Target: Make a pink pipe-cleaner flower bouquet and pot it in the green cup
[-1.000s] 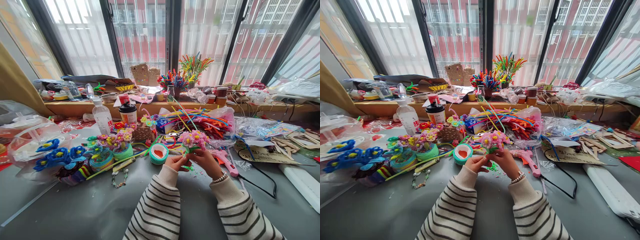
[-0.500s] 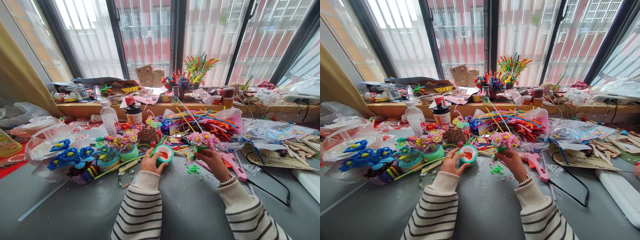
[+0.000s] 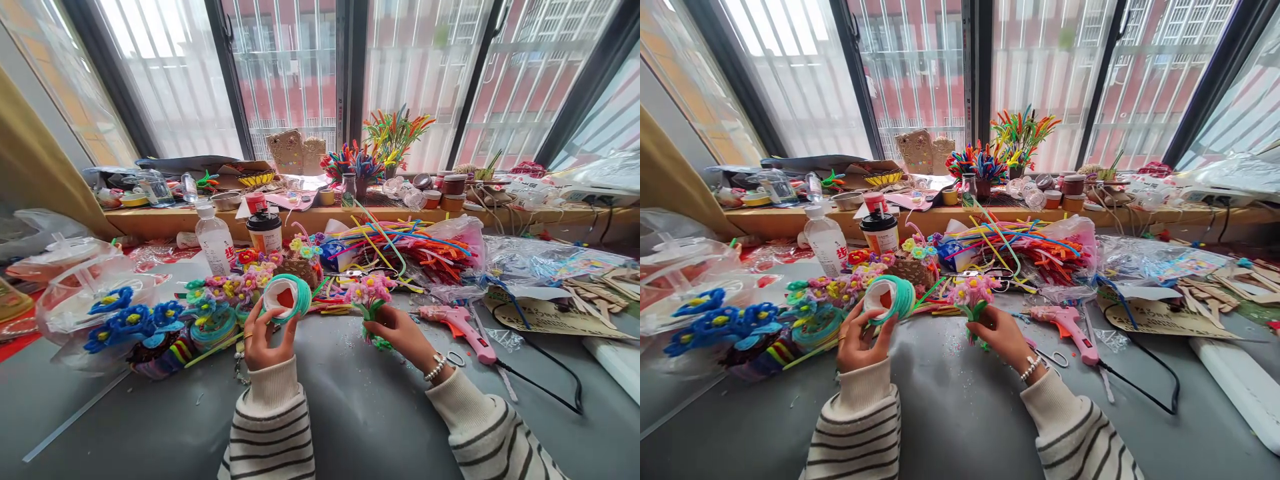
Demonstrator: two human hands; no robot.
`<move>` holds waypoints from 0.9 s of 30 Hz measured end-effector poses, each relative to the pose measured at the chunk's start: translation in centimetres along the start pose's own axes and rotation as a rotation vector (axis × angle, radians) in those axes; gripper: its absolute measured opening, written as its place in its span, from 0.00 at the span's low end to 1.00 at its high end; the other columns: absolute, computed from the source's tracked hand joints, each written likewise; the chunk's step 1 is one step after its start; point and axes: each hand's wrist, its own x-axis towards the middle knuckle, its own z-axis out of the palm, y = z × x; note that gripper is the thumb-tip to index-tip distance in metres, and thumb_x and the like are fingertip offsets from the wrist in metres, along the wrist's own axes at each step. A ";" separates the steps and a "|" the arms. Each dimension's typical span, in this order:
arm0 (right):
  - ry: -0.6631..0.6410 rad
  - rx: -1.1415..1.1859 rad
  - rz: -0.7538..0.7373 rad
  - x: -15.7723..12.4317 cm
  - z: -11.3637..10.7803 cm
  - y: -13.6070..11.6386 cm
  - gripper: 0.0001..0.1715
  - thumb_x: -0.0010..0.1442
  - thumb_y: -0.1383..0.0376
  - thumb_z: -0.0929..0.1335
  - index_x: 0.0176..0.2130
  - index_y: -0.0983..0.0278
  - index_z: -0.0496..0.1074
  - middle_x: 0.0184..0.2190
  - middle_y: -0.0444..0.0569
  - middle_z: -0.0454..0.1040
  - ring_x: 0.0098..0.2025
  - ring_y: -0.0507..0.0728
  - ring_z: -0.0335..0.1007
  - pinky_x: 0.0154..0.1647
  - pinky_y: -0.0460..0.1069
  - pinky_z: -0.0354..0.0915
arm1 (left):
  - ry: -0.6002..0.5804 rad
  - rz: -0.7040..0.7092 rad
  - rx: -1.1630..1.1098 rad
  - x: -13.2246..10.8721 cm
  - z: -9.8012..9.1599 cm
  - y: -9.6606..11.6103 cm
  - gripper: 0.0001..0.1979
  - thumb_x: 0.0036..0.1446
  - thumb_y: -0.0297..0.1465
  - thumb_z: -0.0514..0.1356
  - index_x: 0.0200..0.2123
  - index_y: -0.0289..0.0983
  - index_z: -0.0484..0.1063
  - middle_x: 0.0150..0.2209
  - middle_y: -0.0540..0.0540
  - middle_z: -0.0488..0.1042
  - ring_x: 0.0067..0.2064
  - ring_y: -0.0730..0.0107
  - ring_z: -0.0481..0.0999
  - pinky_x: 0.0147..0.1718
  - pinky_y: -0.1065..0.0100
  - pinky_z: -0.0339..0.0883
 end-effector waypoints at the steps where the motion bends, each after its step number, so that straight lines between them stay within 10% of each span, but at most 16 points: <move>1: -0.023 -0.018 -0.015 0.3 0.1 -0.1 0.13 0.48 0.59 0.64 0.25 0.68 0.64 0.19 0.42 0.65 0.21 0.49 0.59 0.20 0.44 0.54 | 0.034 -0.020 -0.039 0.0 -0.1 0.1 0.12 0.38 0.33 0.63 0.29 0.35 0.69 0.47 0.41 0.63 0.43 0.61 0.69 0.34 0.66 0.68; 12: -0.200 -0.242 -0.195 4.9 6.0 -2.1 0.06 0.41 0.64 0.69 0.19 0.65 0.72 0.21 0.43 0.72 0.26 0.51 0.66 0.24 0.43 0.58 | 0.328 0.109 -0.218 0.2 -0.5 2.0 0.13 0.37 0.25 0.63 0.30 0.34 0.66 0.49 0.40 0.61 0.46 0.61 0.66 0.37 0.64 0.66; 17: -0.111 -0.423 -0.110 5.8 3.0 -1.9 0.15 0.52 0.58 0.62 0.29 0.64 0.73 0.20 0.43 0.73 0.20 0.50 0.67 0.21 0.42 0.59 | 0.287 0.127 -0.239 0.0 -0.4 1.9 0.14 0.35 0.22 0.63 0.31 0.33 0.66 0.49 0.40 0.60 0.46 0.62 0.66 0.37 0.66 0.66; 22: 0.032 -0.746 -0.054 8.9 -1.2 -0.5 0.12 0.54 0.63 0.62 0.31 0.67 0.72 0.32 0.52 0.72 0.35 0.55 0.67 0.35 0.48 0.61 | 0.285 0.104 -0.241 -0.1 -0.2 2.0 0.14 0.35 0.22 0.63 0.30 0.33 0.66 0.48 0.39 0.61 0.45 0.62 0.67 0.34 0.67 0.67; 27: -0.043 -1.007 -0.139 11.4 0.2 0.0 0.13 0.57 0.64 0.60 0.42 0.66 0.63 0.42 0.49 0.65 0.39 0.53 0.64 0.38 0.53 0.63 | 0.265 0.096 -0.225 0.0 -0.3 2.0 0.14 0.35 0.23 0.63 0.30 0.34 0.67 0.48 0.40 0.61 0.46 0.59 0.66 0.36 0.63 0.67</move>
